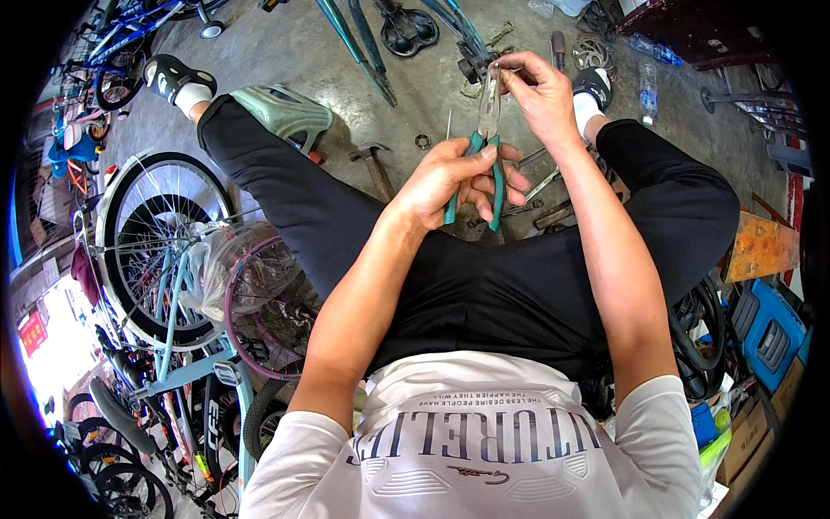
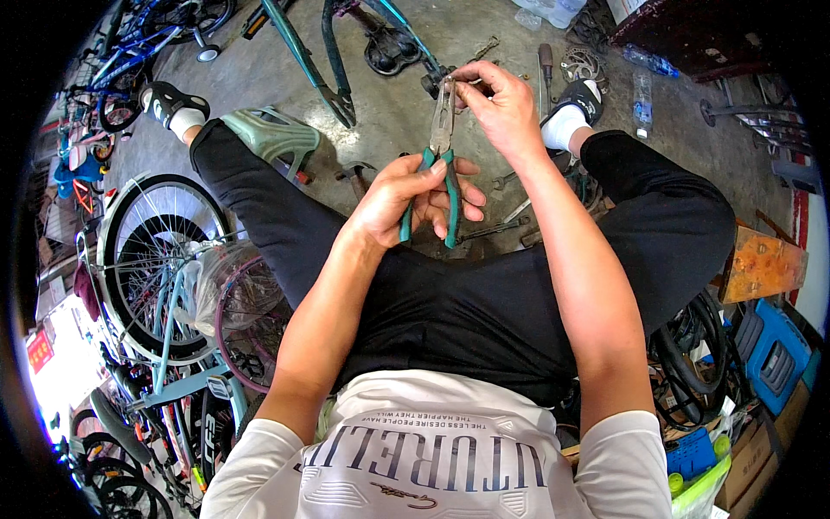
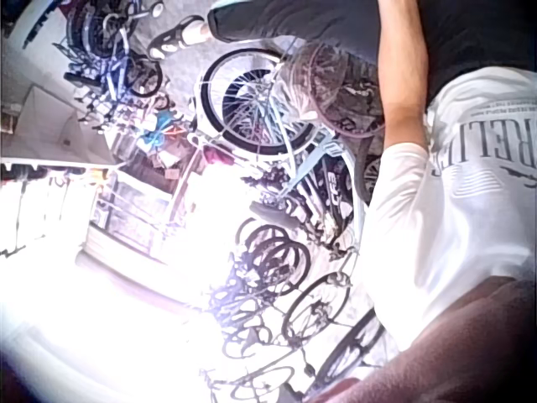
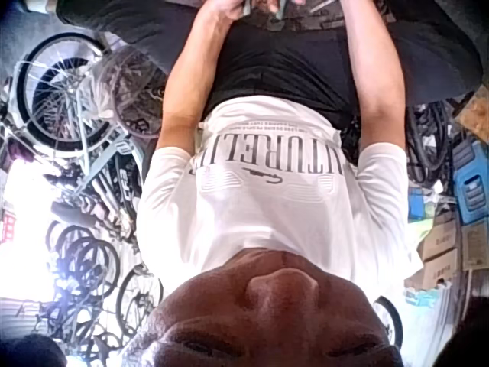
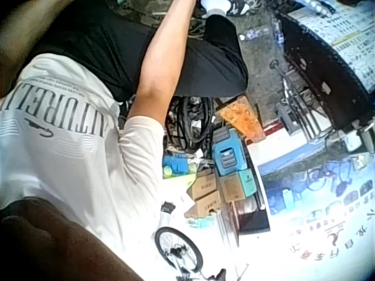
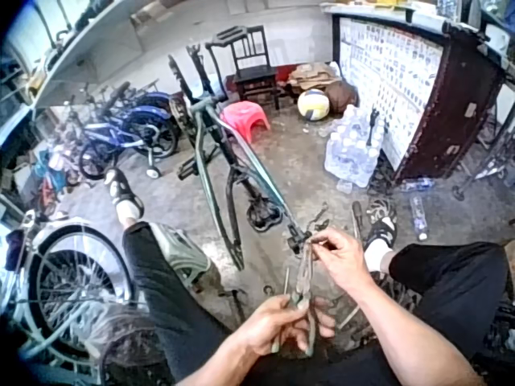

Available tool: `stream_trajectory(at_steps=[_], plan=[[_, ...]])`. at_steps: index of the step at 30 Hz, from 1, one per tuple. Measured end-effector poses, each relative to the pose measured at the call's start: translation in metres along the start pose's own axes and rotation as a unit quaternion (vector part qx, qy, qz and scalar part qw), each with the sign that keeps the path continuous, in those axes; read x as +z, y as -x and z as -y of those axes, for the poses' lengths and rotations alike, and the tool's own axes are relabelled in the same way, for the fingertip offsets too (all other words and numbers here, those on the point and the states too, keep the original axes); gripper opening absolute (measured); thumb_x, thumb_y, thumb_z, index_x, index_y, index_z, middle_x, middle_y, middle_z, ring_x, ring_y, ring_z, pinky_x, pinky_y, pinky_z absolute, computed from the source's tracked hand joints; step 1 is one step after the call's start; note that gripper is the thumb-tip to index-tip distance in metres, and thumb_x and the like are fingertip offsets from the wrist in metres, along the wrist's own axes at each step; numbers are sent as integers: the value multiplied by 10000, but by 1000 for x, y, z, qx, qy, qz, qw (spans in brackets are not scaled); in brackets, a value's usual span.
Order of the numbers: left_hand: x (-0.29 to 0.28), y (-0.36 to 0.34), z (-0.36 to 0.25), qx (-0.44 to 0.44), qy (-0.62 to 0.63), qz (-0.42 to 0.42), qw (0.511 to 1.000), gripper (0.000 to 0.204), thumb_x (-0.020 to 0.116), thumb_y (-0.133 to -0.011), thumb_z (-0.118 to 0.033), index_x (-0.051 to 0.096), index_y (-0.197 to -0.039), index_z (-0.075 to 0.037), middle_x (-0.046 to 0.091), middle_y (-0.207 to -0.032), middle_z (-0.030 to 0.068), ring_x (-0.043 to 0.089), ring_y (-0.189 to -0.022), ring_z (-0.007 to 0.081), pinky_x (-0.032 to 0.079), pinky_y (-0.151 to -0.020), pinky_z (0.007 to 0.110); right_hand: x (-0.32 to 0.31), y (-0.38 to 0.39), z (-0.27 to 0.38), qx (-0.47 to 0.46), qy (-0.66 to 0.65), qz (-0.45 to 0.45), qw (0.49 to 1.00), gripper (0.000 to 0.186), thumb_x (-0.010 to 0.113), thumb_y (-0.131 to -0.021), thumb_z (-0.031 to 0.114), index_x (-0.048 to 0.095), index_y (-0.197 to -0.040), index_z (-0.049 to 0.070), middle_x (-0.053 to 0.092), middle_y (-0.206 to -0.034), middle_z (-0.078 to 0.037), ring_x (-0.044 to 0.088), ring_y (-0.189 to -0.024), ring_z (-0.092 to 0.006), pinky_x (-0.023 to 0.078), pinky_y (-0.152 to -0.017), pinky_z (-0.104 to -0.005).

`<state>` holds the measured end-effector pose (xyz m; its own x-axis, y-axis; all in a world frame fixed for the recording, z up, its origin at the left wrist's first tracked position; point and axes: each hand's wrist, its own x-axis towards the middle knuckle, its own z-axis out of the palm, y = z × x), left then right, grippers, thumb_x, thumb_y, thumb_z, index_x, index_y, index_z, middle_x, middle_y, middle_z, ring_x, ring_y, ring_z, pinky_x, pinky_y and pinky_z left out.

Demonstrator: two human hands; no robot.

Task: The person works on a bicycle frame by hand using a screwdriver and pliers to adjust a component, then lifts and rotates the pedals on the frame.

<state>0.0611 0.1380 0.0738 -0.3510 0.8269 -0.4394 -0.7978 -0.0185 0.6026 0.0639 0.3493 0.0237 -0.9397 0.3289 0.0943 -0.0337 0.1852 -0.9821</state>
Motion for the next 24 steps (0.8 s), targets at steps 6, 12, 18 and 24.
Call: stream_trajectory(at_steps=[6,12,18,24], plan=[[-12,9,5,-5,-19,14,1000,481,509,-1096,-241,478,-1370,153,708,-1114,301,766,-951,335,634,-597,323,1,1,5,22,-3,-10,1000,173,730,-983,110,714,-1124,10,735,-937,-37,678,-806,-91,558,-722,-260],[-15,14,3,6,-64,-33,997,458,532,-1093,-240,500,-1358,131,719,-1096,265,764,-936,292,631,-614,301,5,2,9,-8,-1,-45,999,179,792,-928,160,737,-1053,44,742,-822,-22,705,-742,-82,515,-621,-245],[-14,13,6,15,-122,-65,990,480,558,-1088,-274,505,-1365,114,729,-1084,223,757,-934,248,611,-609,274,5,3,6,-12,-13,-34,999,143,793,-923,150,758,-1024,55,733,-813,-10,691,-736,-73,492,-609,-240],[-11,13,6,16,-163,-91,982,475,558,-1090,-279,510,-1364,106,734,-1066,196,748,-933,225,589,-603,268,4,3,7,-9,-5,-32,999,143,788,-924,142,775,-1041,60,728,-819,-4,688,-731,-76,493,-621,-239]])
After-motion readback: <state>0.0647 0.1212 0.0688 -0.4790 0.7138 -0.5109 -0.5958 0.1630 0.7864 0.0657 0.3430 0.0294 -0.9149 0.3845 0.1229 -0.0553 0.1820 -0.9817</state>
